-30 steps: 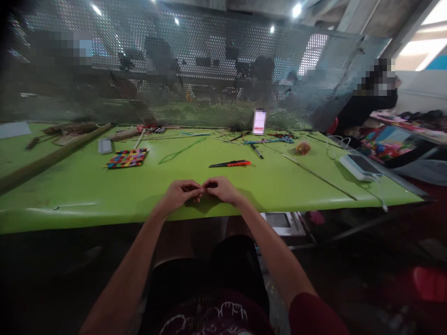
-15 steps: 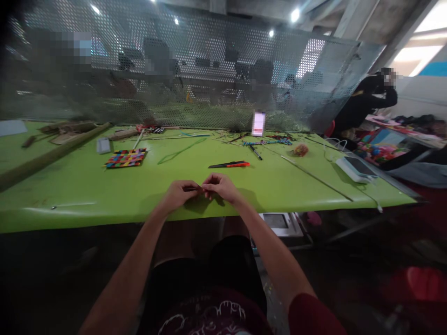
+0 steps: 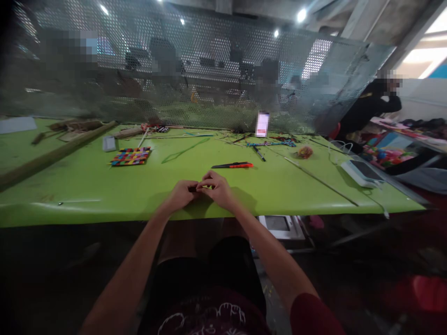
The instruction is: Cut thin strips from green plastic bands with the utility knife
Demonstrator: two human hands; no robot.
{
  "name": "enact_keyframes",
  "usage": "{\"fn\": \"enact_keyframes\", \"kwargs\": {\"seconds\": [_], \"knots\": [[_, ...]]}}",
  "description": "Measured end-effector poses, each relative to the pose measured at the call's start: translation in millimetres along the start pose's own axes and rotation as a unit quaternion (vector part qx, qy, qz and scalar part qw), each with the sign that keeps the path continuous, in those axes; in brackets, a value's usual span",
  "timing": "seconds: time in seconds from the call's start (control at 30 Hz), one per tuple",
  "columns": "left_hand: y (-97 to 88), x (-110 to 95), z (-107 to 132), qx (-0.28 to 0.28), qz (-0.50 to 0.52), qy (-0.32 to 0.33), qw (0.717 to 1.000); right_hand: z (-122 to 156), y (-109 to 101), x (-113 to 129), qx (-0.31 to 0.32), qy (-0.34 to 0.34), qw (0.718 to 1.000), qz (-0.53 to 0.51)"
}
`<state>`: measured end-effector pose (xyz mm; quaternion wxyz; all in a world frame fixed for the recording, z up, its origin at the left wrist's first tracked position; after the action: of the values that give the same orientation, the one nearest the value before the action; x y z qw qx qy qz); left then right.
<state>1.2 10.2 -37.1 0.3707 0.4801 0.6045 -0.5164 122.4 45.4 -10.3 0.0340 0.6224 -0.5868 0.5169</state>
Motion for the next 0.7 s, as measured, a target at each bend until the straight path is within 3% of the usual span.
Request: {"fn": "enact_keyframes", "kwargs": {"seconds": [0.17, 0.4, 0.7], "knots": [[-2.4, 0, -1, -0.006, -0.004, 0.018, 1.000, -2, 8, -2, 0.008, -0.014, 1.000, 0.009], [-0.2, -3, 0, 0.008, 0.019, 0.047, 0.999, 0, 7, -7, -0.027, -0.037, 0.993, 0.105], [-2.1, -6, 2, 0.003, 0.036, 0.071, 0.997, 4, 7, -9, -0.039, -0.008, 0.988, 0.152]]}}
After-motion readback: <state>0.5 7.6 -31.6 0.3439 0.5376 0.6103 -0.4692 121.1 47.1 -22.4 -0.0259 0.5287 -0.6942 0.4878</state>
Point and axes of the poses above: each hand's wrist, its own z-axis away from the middle knuckle, its own y-axis out of the palm, x = y × z, the point moved 7 cm from there along -z, towards the middle knuckle, and after that the axes turned 6 degrees about z, right-handed, at the moved point
